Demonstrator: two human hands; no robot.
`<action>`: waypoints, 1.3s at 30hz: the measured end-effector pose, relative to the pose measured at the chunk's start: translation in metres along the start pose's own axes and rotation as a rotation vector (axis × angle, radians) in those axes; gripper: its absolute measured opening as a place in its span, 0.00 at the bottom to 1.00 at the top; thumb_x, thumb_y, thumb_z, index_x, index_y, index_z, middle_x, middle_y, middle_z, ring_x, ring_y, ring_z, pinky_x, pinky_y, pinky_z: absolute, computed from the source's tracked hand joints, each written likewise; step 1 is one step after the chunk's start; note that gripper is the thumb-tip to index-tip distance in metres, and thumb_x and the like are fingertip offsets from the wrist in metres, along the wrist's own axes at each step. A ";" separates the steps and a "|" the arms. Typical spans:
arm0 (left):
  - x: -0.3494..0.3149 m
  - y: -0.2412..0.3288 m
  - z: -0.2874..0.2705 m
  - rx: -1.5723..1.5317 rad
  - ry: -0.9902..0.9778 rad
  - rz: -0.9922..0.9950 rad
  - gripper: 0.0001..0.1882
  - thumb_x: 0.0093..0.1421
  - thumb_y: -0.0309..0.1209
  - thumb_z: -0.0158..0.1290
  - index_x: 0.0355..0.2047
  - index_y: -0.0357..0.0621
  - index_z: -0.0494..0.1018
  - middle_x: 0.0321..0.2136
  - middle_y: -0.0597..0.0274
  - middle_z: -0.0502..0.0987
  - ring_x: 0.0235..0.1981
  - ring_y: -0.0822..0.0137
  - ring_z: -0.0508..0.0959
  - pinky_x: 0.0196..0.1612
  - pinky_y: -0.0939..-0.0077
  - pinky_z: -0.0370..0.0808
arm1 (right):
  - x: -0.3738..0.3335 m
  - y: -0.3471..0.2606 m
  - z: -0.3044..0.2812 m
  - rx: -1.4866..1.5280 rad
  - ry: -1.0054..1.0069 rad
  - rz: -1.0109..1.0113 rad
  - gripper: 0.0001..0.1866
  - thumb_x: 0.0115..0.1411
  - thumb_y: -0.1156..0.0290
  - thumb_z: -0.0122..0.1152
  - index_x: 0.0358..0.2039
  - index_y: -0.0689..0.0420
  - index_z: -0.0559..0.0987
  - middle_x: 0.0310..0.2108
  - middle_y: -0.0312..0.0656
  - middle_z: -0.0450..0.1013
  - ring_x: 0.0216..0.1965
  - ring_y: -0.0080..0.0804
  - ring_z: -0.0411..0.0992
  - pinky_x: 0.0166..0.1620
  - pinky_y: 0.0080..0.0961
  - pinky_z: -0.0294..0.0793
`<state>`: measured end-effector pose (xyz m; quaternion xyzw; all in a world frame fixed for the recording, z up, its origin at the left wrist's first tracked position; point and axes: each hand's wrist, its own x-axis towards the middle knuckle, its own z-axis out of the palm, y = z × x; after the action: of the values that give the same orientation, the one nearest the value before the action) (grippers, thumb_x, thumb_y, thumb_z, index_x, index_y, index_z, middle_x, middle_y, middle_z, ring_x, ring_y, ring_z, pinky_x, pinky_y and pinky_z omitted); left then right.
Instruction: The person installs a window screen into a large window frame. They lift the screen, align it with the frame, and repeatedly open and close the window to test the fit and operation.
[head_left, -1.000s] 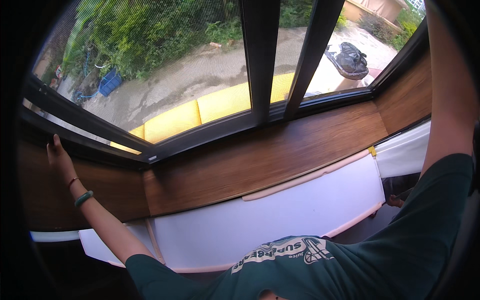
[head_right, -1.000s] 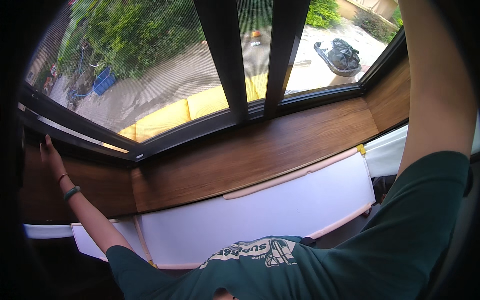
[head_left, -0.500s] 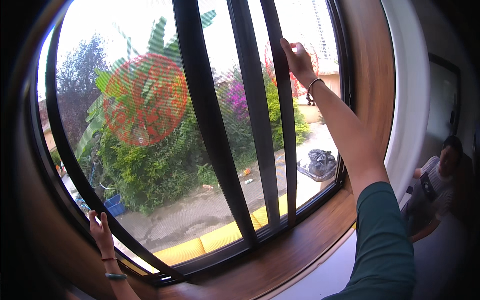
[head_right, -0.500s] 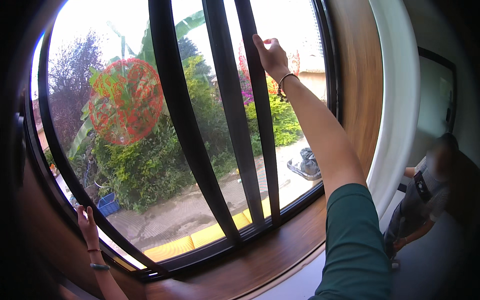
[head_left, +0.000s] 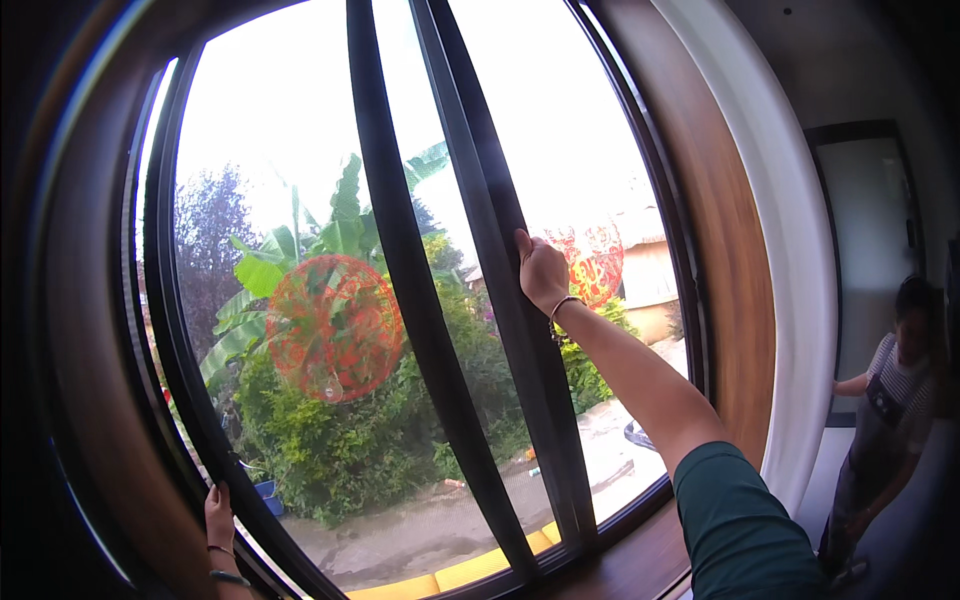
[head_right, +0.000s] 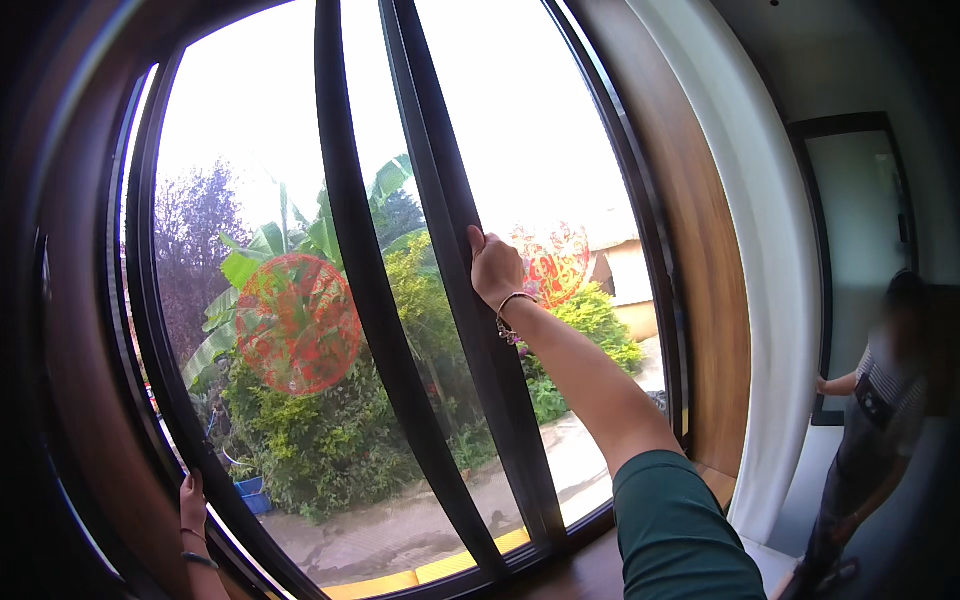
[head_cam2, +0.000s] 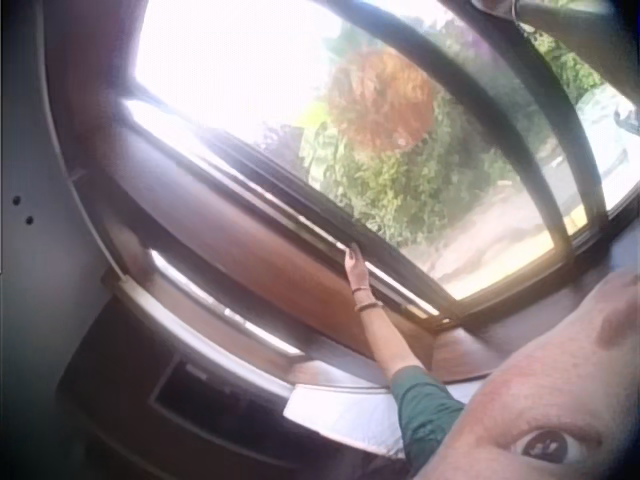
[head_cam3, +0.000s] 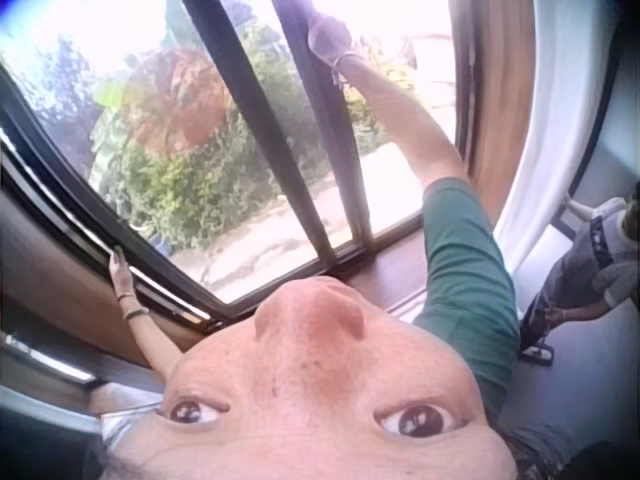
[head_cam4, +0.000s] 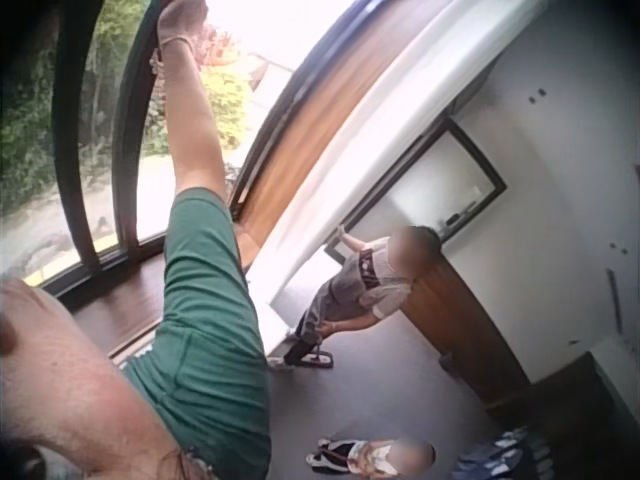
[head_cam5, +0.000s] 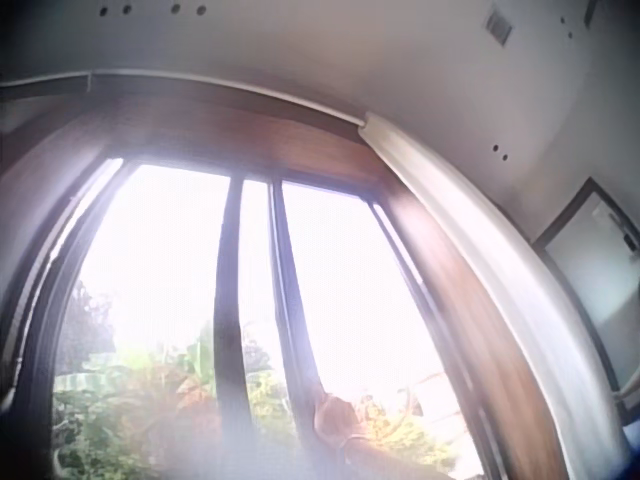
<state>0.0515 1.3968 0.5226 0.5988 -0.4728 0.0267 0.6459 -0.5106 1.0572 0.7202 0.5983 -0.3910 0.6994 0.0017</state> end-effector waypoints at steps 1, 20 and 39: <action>-0.002 0.003 -0.004 0.015 0.024 0.012 0.19 0.61 0.49 0.44 0.31 0.46 0.69 0.14 0.79 0.57 0.13 0.85 0.54 0.15 0.86 0.49 | -0.007 -0.010 0.005 0.011 -0.008 -0.019 0.28 0.63 0.49 0.36 0.30 0.63 0.74 0.27 0.59 0.72 0.34 0.57 0.71 0.38 0.46 0.69; -0.002 -0.011 0.007 -0.018 0.097 0.098 0.19 0.63 0.46 0.43 0.34 0.41 0.69 0.17 0.78 0.58 0.17 0.85 0.56 0.18 0.86 0.53 | 0.004 0.004 0.010 -0.069 0.123 -0.076 0.29 0.65 0.54 0.29 0.32 0.63 0.76 0.27 0.57 0.73 0.32 0.56 0.71 0.37 0.44 0.70; 0.022 -0.045 -0.035 0.151 -0.010 0.009 0.35 0.62 0.51 0.40 0.55 0.28 0.57 0.52 0.55 0.64 0.54 0.67 0.63 0.57 0.76 0.55 | -0.016 -0.027 0.019 -0.357 0.202 -0.097 0.22 0.62 0.59 0.36 0.22 0.59 0.74 0.16 0.51 0.73 0.21 0.48 0.74 0.27 0.38 0.73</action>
<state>0.1109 1.4009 0.5088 0.6439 -0.4752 0.0621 0.5964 -0.4776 1.0736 0.7209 0.5335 -0.4773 0.6746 0.1804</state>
